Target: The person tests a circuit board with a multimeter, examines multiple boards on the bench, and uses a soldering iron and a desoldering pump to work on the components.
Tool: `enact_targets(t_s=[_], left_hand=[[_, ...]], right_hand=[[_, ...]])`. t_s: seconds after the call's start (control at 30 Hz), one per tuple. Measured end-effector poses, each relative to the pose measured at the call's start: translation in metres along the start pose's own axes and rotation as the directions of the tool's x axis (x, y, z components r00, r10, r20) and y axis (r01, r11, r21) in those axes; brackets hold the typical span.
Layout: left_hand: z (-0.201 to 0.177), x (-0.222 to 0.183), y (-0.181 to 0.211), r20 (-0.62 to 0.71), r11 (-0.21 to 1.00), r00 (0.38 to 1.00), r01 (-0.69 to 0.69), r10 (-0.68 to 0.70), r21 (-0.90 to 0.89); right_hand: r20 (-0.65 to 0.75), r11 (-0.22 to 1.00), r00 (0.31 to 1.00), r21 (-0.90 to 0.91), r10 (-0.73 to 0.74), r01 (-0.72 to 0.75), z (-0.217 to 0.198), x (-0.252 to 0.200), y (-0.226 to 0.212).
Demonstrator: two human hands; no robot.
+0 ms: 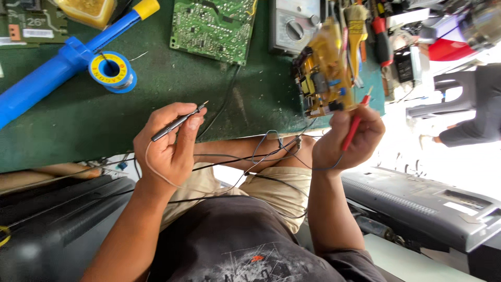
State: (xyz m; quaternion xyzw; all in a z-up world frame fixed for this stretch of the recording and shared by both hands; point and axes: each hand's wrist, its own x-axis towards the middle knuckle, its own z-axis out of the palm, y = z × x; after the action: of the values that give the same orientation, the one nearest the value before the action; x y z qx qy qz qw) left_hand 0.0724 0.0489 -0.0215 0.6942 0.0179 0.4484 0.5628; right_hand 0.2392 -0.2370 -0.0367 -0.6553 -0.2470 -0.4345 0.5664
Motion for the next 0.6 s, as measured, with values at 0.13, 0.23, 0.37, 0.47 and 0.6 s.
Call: enact_targets(t_s=[0.13,0.23,0.37,0.47,0.6], left_hand=[[0.000,0.001,0.001,-0.002,1.000,1.000,0.009,-0.009,0.013],[0.001,0.001,0.003,-0.012,0.999,1.000,0.014,-0.014,0.036],[0.002,-0.001,0.000,-0.045,0.998,0.999,0.025,-0.027,-0.049],[0.003,-0.002,-0.003,-0.045,0.996,0.998,0.031,-0.035,-0.088],[0.004,-0.005,-0.010,-0.044,0.990,0.999,0.018,-0.024,-0.141]], right_hand=[[0.105,0.988,0.988,0.121,-0.112,0.099,0.020,-0.018,-0.025],[0.327,0.983,0.928,0.080,-0.180,0.162,0.018,-0.025,-0.039],[0.495,0.979,0.847,0.034,-0.192,0.202,0.018,-0.042,-0.043],[0.481,0.945,0.818,0.082,-0.315,0.316,0.038,-0.036,-0.058],[0.484,0.911,0.774,0.156,-0.408,0.382,0.052,-0.038,-0.060]])
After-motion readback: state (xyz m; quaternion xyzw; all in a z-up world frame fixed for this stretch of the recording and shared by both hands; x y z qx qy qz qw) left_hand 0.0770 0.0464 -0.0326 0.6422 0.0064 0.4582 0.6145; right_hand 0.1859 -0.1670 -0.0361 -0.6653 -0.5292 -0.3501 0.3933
